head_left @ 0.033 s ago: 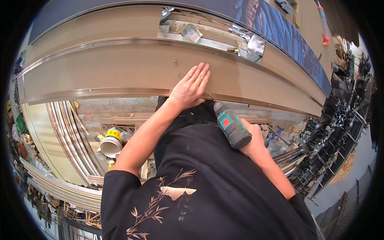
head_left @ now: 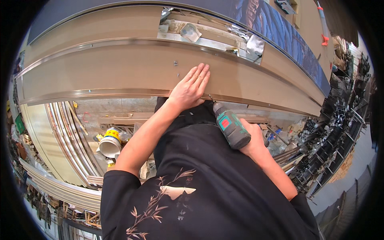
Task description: The person uses a cordless drill to fasten screws into a large wooden panel, securing a trim piece along its edge. They briefly interact with another person to handle a small black device before resuming drilling.
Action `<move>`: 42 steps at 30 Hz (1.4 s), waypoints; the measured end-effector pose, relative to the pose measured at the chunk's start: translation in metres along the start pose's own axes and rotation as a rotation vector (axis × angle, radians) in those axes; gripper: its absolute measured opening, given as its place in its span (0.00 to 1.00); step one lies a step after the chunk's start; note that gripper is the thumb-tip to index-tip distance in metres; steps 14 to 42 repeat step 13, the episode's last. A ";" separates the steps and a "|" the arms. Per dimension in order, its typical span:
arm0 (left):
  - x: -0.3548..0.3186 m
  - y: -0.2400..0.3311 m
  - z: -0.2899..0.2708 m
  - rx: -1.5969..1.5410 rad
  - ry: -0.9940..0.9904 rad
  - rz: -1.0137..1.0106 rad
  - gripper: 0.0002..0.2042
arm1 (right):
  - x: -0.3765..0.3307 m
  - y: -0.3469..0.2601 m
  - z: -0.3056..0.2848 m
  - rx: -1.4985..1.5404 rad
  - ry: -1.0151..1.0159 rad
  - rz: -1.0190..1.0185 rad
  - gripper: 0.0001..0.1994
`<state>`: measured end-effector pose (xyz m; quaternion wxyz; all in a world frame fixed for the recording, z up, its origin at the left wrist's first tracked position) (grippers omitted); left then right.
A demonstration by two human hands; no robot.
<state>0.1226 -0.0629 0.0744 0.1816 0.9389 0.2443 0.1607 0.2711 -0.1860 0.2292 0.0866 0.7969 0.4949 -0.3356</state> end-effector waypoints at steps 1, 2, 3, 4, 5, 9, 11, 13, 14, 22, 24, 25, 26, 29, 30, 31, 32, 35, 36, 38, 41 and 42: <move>-0.002 0.001 0.009 0.099 0.083 0.031 0.37 | 0.004 -0.003 -0.003 -0.050 -0.007 -0.034 0.13; -0.004 0.003 0.017 0.198 0.166 0.060 0.31 | 0.005 -0.004 -0.006 -0.100 -0.014 -0.067 0.14; -0.004 0.003 0.015 0.108 0.203 0.025 0.24 | 0.004 -0.002 -0.005 -0.142 -0.032 -0.100 0.14; -0.005 0.003 0.015 0.114 0.202 0.024 0.24 | 0.006 0.002 -0.003 -0.137 -0.045 -0.102 0.16; -0.005 0.002 0.015 0.119 0.200 0.024 0.25 | 0.008 0.008 -0.001 -0.132 -0.057 -0.102 0.18; -0.005 0.002 0.015 0.118 0.194 0.019 0.26 | 0.013 0.010 -0.002 -0.189 -0.081 -0.125 0.20; -0.005 0.001 0.015 0.108 0.166 0.005 0.26 | 0.016 0.008 -0.002 -0.259 -0.082 -0.168 0.20; -0.002 -0.001 0.014 0.119 0.149 0.011 0.27 | 0.017 0.009 -0.003 -0.289 -0.062 -0.185 0.21; -0.002 -0.001 0.014 0.119 0.149 0.011 0.27 | 0.017 0.009 -0.003 -0.289 -0.062 -0.185 0.21; -0.002 -0.001 0.014 0.119 0.149 0.011 0.27 | 0.017 0.009 -0.003 -0.289 -0.062 -0.185 0.21; -0.002 -0.001 0.014 0.119 0.149 0.011 0.27 | 0.017 0.009 -0.003 -0.289 -0.062 -0.185 0.21; -0.002 -0.001 0.014 0.119 0.149 0.011 0.27 | 0.017 0.009 -0.003 -0.289 -0.062 -0.185 0.21; -0.002 -0.001 0.014 0.119 0.149 0.011 0.27 | 0.017 0.009 -0.003 -0.289 -0.062 -0.185 0.21; -0.002 -0.001 0.014 0.119 0.149 0.011 0.27 | 0.017 0.009 -0.003 -0.289 -0.062 -0.185 0.21; -0.002 -0.001 0.014 0.119 0.149 0.011 0.27 | 0.017 0.009 -0.003 -0.289 -0.062 -0.185 0.21; -0.002 -0.001 0.014 0.119 0.149 0.011 0.27 | 0.017 0.009 -0.003 -0.289 -0.062 -0.185 0.21; -0.002 -0.001 0.014 0.119 0.149 0.011 0.27 | 0.017 0.009 -0.003 -0.289 -0.062 -0.185 0.21; -0.002 -0.001 0.014 0.119 0.149 0.011 0.27 | 0.017 0.009 -0.003 -0.289 -0.062 -0.185 0.21; -0.002 -0.001 0.014 0.119 0.149 0.011 0.27 | 0.017 0.009 -0.003 -0.289 -0.062 -0.185 0.21; -0.002 -0.001 0.014 0.119 0.149 0.011 0.27 | 0.017 0.009 -0.003 -0.289 -0.062 -0.185 0.21; -0.002 -0.001 0.014 0.119 0.149 0.011 0.27 | 0.017 0.009 -0.003 -0.289 -0.062 -0.185 0.21; -0.002 -0.001 0.014 0.119 0.149 0.011 0.27 | 0.017 0.009 -0.003 -0.289 -0.062 -0.185 0.21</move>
Point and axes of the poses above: each hand's wrist, its own x-axis towards the middle knuckle, its own z-axis out of the palm, y = z × x, the point moved 5 cm from there along x, towards the middle knuckle, and after that the axes turned 9 degrees about y, right-handed, at the moved point
